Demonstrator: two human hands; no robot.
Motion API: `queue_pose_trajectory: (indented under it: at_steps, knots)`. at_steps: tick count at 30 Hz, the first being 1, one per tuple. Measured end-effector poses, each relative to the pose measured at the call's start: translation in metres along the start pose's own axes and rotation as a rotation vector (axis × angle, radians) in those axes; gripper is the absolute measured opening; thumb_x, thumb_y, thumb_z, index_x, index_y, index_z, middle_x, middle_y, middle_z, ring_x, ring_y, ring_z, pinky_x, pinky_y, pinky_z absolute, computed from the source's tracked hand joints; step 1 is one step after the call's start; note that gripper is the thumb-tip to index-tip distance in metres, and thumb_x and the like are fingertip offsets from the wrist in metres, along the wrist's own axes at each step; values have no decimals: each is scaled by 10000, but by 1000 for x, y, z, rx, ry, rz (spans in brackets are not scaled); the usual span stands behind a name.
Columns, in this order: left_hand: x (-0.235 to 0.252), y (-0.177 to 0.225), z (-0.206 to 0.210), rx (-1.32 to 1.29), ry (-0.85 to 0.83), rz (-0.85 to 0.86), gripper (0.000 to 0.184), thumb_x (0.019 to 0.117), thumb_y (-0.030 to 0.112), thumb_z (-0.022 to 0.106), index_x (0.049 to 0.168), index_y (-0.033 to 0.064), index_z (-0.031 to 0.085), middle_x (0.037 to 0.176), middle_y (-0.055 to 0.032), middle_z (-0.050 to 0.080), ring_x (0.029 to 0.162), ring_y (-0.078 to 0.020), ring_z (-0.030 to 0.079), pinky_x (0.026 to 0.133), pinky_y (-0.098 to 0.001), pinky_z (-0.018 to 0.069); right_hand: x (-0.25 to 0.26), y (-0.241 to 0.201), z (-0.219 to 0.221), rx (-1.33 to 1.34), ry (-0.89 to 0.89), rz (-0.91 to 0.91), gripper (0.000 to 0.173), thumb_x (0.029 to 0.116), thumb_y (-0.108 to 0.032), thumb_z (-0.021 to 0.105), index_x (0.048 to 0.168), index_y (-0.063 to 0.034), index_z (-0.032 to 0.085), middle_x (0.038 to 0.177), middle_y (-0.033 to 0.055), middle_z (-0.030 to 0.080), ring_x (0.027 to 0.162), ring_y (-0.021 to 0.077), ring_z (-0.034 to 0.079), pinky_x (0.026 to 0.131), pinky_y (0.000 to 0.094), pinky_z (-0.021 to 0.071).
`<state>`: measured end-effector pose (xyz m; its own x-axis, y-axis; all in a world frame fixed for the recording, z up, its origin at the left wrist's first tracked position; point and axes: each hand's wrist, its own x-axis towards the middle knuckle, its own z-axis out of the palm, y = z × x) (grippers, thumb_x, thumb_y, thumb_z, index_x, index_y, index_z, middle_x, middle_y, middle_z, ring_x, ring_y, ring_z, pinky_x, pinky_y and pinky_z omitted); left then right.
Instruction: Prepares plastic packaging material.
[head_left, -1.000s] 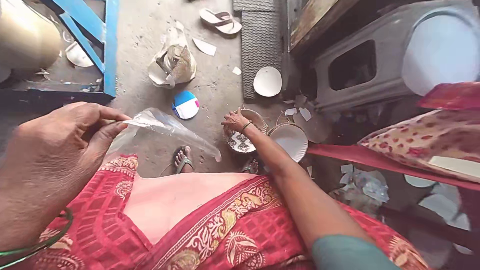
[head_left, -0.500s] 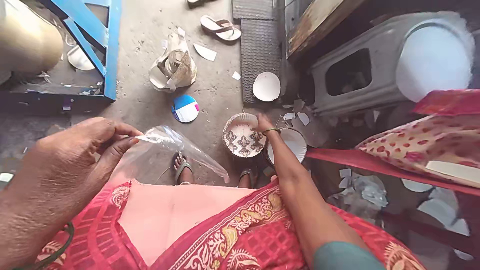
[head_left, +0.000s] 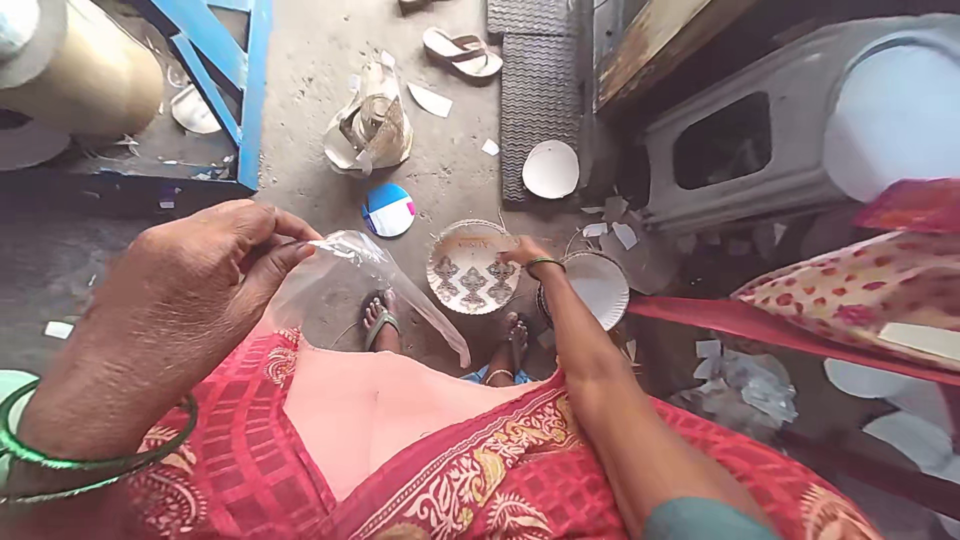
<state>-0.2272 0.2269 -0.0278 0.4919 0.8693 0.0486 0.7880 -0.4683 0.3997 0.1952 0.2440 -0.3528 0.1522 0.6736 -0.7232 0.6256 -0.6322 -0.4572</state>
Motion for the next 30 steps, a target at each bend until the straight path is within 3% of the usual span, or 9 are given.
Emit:
queue_pose_trajectory:
  at_steps: [10,13,16,18,22,24,27,28,30]
  knots:
    - [3,3,13,-82,-121,46,342,1025,347,543,1125,56,691,944,-95,666,785,-208,653,727,-460,561,-14,-42,124,387,134,101,718,891,-202,795,1455,85,457,1388,335,550,1317,454,534,1112,585,421]
    - [5,8,15,-54,-95,154,295,1046,321,539,1125,84,696,968,-84,687,816,-213,677,746,-454,577,-25,-32,95,235,74,12,771,940,-312,737,1505,77,384,1420,331,528,1332,458,518,1117,607,409]
    - [9,31,9,-67,-92,158,215,1034,201,572,1069,40,710,1011,-133,641,885,-264,651,789,-466,561,-40,-65,37,110,63,-238,614,1015,-275,636,1482,69,434,1385,327,555,1281,454,561,1086,594,441]
    - [12,39,10,-104,-93,91,186,1043,164,581,1070,18,695,1042,-145,640,922,-265,653,841,-447,562,-63,-110,-3,175,-2,-418,465,1077,-299,525,1405,31,530,1304,250,634,1170,349,638,1008,515,499]
    - [20,40,14,-224,-68,18,215,1063,178,544,1067,1,667,896,-120,677,799,-212,669,776,-407,564,-179,-188,-57,285,-273,-685,512,1112,-426,320,1371,-56,563,1230,96,690,1087,184,688,910,380,574]
    - [22,45,10,-272,-92,-44,242,1074,209,531,1100,4,658,893,-124,679,794,-211,657,771,-413,541,-250,-204,-63,189,-252,-768,499,1073,-415,439,1483,-131,463,1306,87,658,1122,188,673,914,386,563]
    - [25,54,9,-448,-130,-63,258,1072,239,543,1106,23,681,879,-76,670,736,-131,623,716,-329,535,-307,-190,-45,-86,3,-922,839,864,-323,811,1565,-157,381,1328,168,632,1103,290,675,892,481,571]
    - [26,56,12,-512,-139,-40,247,1061,238,565,1098,28,690,854,-57,668,694,-102,600,678,-300,523,-310,-176,-36,-128,91,-970,759,869,-246,816,1517,-107,447,1198,191,677,992,315,696,838,503,576]
    - [24,61,15,-613,-180,41,214,1020,222,638,1089,28,696,757,-21,634,603,-58,514,590,-248,446,-307,-151,-31,-145,227,-1028,298,952,-87,694,1235,-14,638,901,132,731,746,242,723,705,445,611]
